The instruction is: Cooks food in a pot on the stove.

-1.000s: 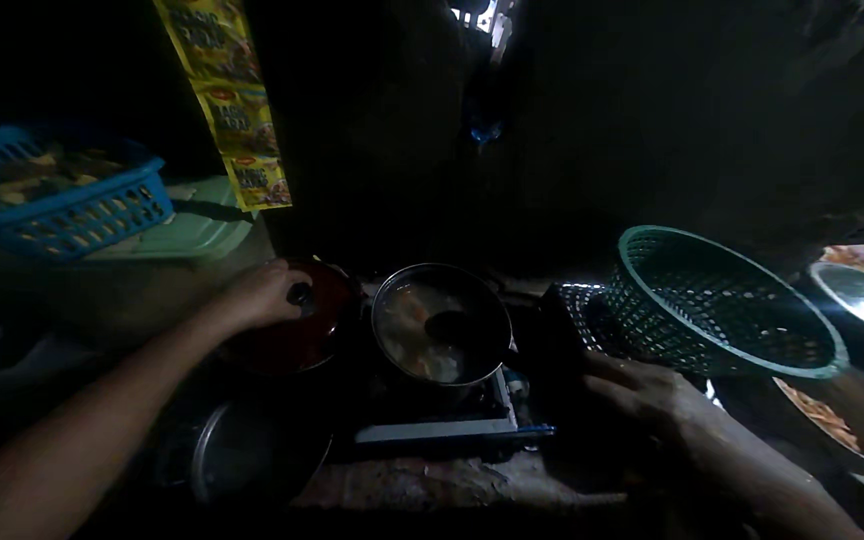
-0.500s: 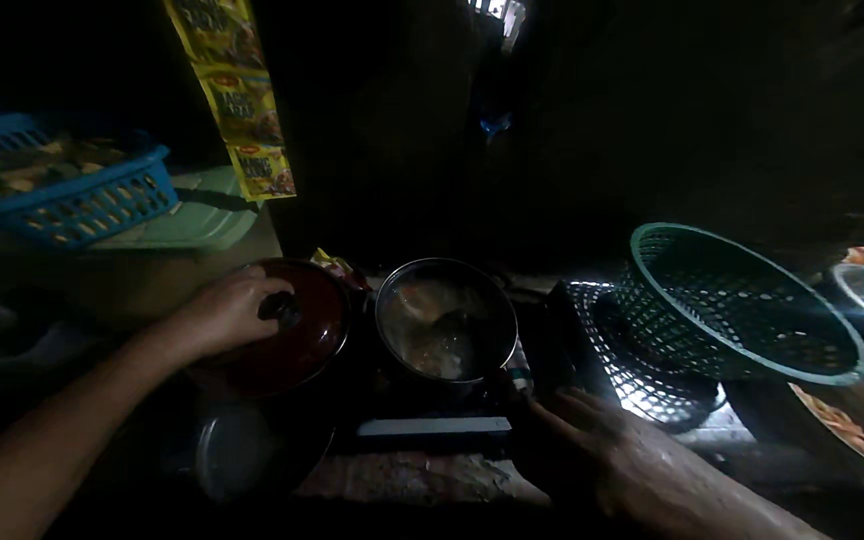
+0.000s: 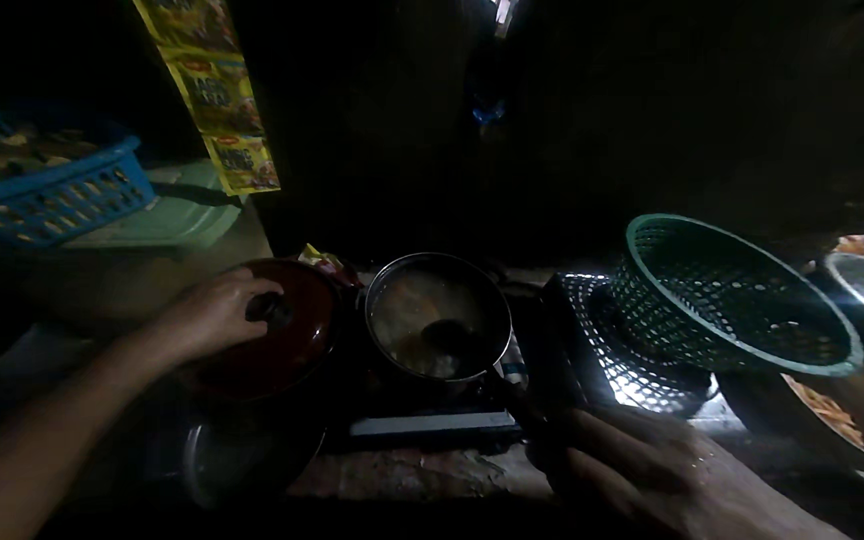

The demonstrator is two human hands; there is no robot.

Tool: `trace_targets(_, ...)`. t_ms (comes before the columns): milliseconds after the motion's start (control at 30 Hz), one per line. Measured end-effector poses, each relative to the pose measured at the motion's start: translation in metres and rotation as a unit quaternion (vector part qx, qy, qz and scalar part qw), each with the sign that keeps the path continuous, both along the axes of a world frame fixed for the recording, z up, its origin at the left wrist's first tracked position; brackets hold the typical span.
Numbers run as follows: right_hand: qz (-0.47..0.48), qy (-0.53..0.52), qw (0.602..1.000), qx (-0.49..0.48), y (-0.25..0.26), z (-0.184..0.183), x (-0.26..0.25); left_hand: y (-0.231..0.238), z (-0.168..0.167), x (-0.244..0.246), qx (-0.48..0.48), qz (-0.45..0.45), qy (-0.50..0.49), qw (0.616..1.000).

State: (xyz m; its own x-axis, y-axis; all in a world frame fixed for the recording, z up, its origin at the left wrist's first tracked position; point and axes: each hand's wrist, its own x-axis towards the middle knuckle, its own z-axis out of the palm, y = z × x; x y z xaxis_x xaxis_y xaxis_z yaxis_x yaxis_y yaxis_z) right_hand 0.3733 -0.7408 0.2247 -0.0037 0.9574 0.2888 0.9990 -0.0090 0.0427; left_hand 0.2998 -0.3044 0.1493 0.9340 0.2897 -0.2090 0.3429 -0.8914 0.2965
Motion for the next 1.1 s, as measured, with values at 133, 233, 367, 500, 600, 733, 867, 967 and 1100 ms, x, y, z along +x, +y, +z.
trace_targets(133, 0.018, -0.027, 0.999, -0.017, 0.017, -0.016, -0.005, 0.002, 0.000, 0.002, 0.006, 0.003, 0.001, 1.000)
trace_targets(233, 0.021, -0.021, 0.999, -0.015, 0.025, -0.018, -0.002, 0.004, 0.000, 0.002, 0.004, 0.005, -0.001, 1.000)
trace_targets(367, -0.112, 0.165, 0.980, 0.021, 0.015, -0.002, 0.047, 0.007, 0.001, 0.001, 0.002, 0.009, -0.009, 1.000)
trace_targets(500, -0.220, 0.402, 0.888, 0.030, 0.008, 0.007, 0.097, 0.009, 0.004, -0.005, 0.005, 0.008, -0.024, 1.000)
trace_targets(600, -0.195, 0.526, 0.823, 0.085, 0.008, -0.020, 0.126, 0.008, 0.008, -0.009, 0.008, 0.006, -0.033, 0.999)
trace_targets(733, -0.216, 0.623, 0.742, 0.123, 0.014, -0.048, 0.134, 0.010, 0.008, -0.015, 0.009, 0.009, -0.037, 0.999)
trace_targets(867, -0.275, 0.668, 0.674, 0.155, 0.019, -0.058, 0.129, 0.011, 0.007, -0.019, 0.010, 0.009, -0.048, 0.999)
trace_targets(967, -0.292, 0.669, 0.665, 0.156, 0.014, -0.059, 0.132, 0.011, 0.007, -0.021, 0.015, 0.011, -0.048, 0.999)
trace_targets(1100, -0.297, 0.644, 0.686, 0.165, 0.010, -0.040, 0.131, 0.011, 0.006, -0.022, 0.007, 0.022, -0.040, 0.999)
